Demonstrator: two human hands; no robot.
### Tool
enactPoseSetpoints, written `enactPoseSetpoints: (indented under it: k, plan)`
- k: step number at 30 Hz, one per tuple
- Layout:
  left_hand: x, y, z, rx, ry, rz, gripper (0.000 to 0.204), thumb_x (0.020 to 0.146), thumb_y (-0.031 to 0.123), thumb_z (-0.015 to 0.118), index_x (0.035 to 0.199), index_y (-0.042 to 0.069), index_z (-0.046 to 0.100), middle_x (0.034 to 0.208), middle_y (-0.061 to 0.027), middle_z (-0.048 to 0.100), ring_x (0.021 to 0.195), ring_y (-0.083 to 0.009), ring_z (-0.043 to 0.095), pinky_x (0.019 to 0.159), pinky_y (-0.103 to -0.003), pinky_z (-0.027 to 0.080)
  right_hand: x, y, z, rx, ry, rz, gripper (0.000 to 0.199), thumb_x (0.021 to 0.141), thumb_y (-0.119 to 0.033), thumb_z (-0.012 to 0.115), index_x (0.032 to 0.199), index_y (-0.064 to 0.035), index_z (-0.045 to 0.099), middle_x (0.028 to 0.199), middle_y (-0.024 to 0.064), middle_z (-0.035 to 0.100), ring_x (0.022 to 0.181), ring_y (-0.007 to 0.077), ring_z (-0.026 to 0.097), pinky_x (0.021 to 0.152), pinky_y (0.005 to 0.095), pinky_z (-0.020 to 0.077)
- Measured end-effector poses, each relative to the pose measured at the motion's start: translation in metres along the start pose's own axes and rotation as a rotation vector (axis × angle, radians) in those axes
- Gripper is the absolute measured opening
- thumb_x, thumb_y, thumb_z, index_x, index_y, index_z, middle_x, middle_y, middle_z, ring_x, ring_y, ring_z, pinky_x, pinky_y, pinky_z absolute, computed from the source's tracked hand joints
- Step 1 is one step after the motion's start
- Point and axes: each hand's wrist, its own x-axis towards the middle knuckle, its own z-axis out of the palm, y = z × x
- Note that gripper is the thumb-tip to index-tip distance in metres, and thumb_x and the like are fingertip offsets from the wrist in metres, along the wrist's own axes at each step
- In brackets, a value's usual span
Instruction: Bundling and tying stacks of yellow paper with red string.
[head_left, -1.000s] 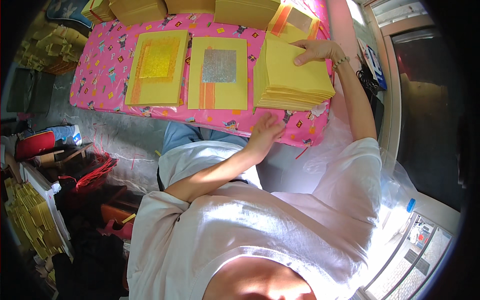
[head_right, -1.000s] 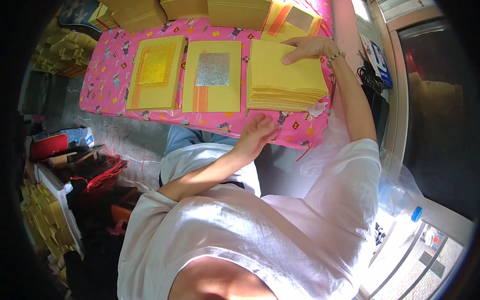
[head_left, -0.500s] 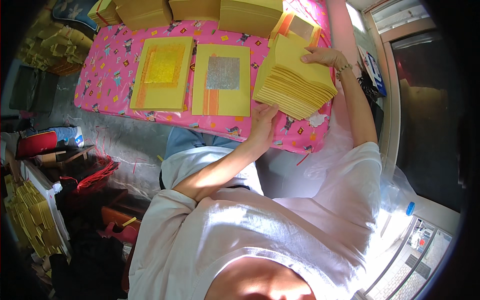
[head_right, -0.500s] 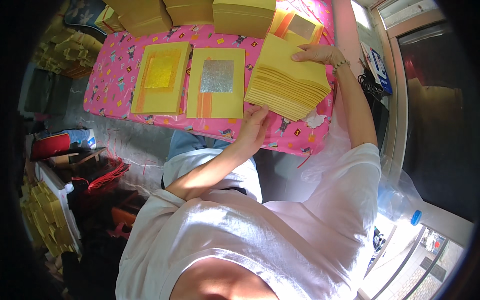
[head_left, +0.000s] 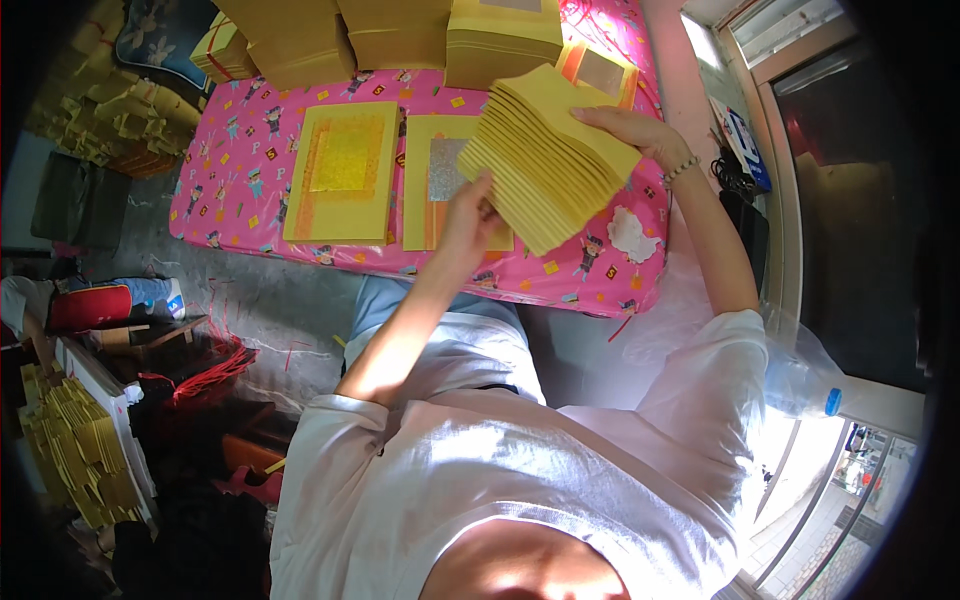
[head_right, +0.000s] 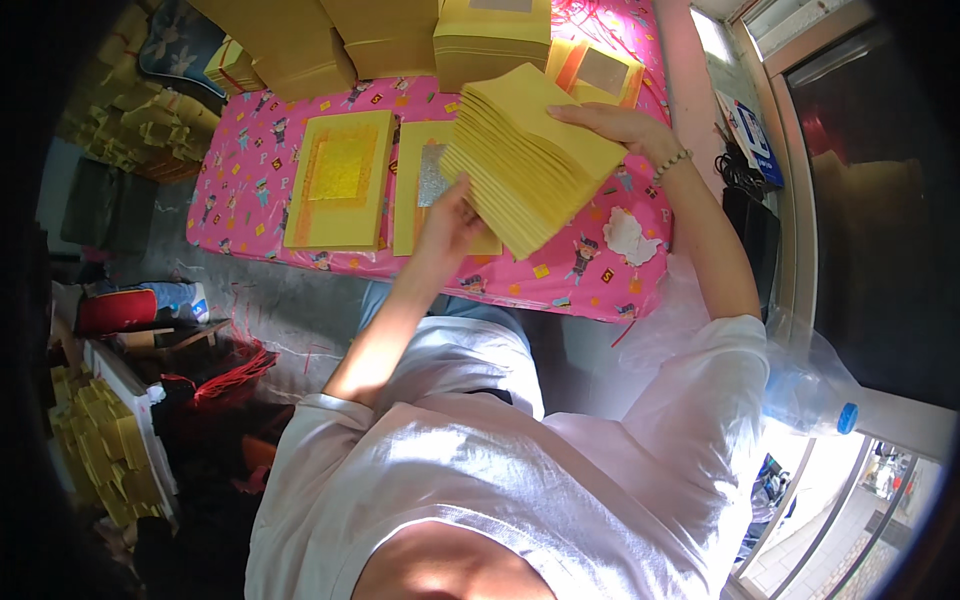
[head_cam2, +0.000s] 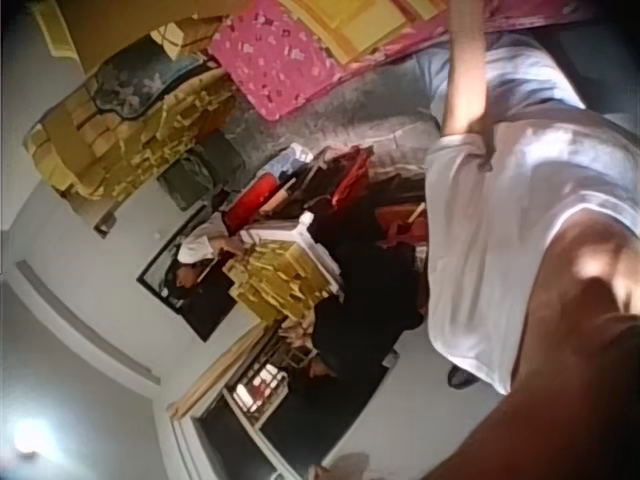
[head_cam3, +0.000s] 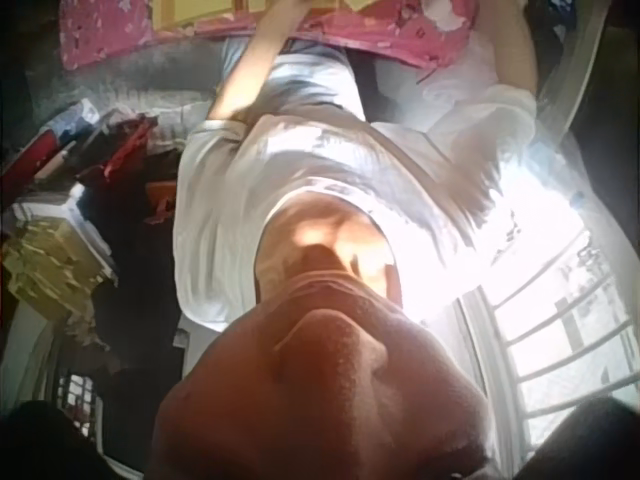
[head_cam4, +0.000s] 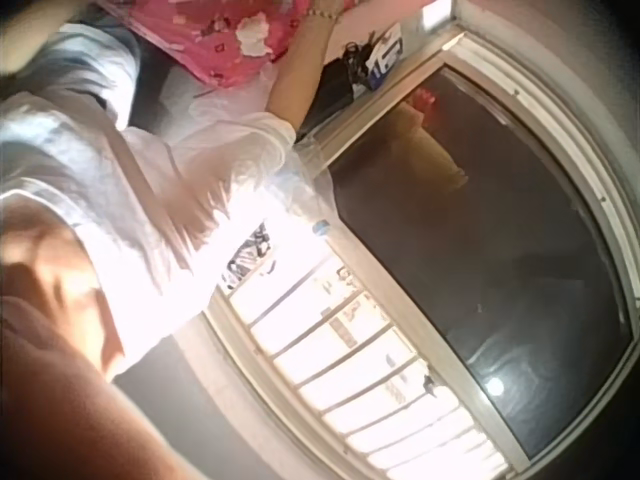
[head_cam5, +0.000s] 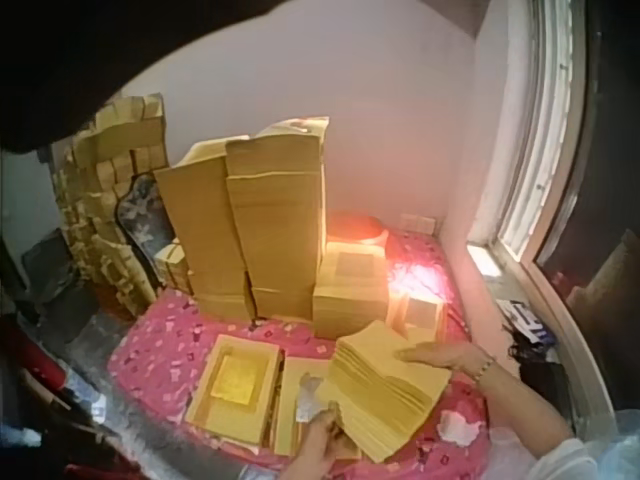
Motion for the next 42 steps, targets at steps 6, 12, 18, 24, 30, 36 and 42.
enactPoseSetpoints:
  k: [6,12,18,24,30,36,42]
  plan:
    - [0.021,0.050,-0.040,0.200,0.104,-0.069,0.033,0.096,0.037,0.047,0.113,0.010,0.054,0.099,-0.0035,0.061,0.091,-0.0167,0.055,0.083,-0.034,0.043,0.011,-0.019,0.076,0.210,0.136,0.033,0.064,0.087,-0.049,0.057,0.124,0.0025,0.049,0.118,0.0125,0.059,0.100,0.0144,0.061,0.083,0.0254,0.0504]
    - [0.034,0.055,-0.055,0.277,0.125,-0.029,0.039,0.098,0.038,0.039,0.115,0.006,0.054,0.099,-0.0060,0.061,0.092,-0.0169,0.055,0.084,-0.035,0.043,0.027,-0.013,0.117,0.399,0.196,-0.031,0.057,0.087,-0.044,0.060,0.122,0.0006,0.051,0.116,0.0117,0.059,0.098,0.0158,0.061,0.082,0.0260,0.0508]
    - [0.027,0.072,-0.040,0.545,0.192,-0.007,0.065,0.090,0.061,0.038,0.120,0.005,0.054,0.102,-0.0070,0.059,0.087,-0.0164,0.052,0.081,-0.032,0.040,0.029,-0.009,0.123,0.472,0.172,-0.055,0.055,0.089,-0.041,0.059,0.125,0.0002,0.049,0.117,0.0112,0.059,0.100,0.0163,0.061,0.083,0.0267,0.0506]
    - [0.019,0.070,-0.037,0.390,0.070,0.078,0.077,0.084,0.071,0.037,0.128,0.009,0.049,0.111,-0.0083,0.055,0.092,-0.0179,0.052,0.084,-0.033,0.038,0.035,-0.009,0.128,0.500,0.171,-0.057,0.055,0.090,-0.040,0.057,0.127,-0.0008,0.048,0.119,0.0109,0.058,0.102,0.0160,0.060,0.085,0.0271,0.0500]
    - [-0.019,0.076,0.008,0.533,-0.195,0.372,0.086,0.082,0.035,0.065,0.145,0.004,0.015,0.134,-0.0160,0.041,0.121,-0.0256,0.044,0.100,-0.034,0.036,0.019,-0.020,0.126,0.468,0.134,-0.070,0.060,0.088,-0.042,0.059,0.127,0.0018,0.048,0.121,0.0133,0.057,0.106,0.0178,0.059,0.087,0.0293,0.0493]
    - [-0.016,0.074,-0.001,0.337,-0.173,0.272,0.097,0.077,0.030,0.067,0.146,0.003,0.004,0.138,-0.0181,0.036,0.124,-0.0259,0.041,0.101,-0.034,0.033,0.007,-0.001,0.124,0.865,0.133,-0.203,0.070,0.089,-0.059,0.045,0.133,-0.0045,0.043,0.131,0.0115,0.049,0.118,0.0167,0.050,0.094,0.0313,0.0443]
    - [0.003,0.062,-0.018,0.217,-0.217,0.371,0.063,0.094,0.049,0.040,0.140,0.007,0.031,0.134,-0.0085,0.044,0.124,-0.0200,0.041,0.103,-0.033,0.031,0.031,0.033,0.154,0.929,0.412,-0.268,0.063,0.094,-0.054,0.037,0.139,-0.0104,0.037,0.136,0.0055,0.045,0.121,0.0161,0.046,0.098,0.0314,0.0389]
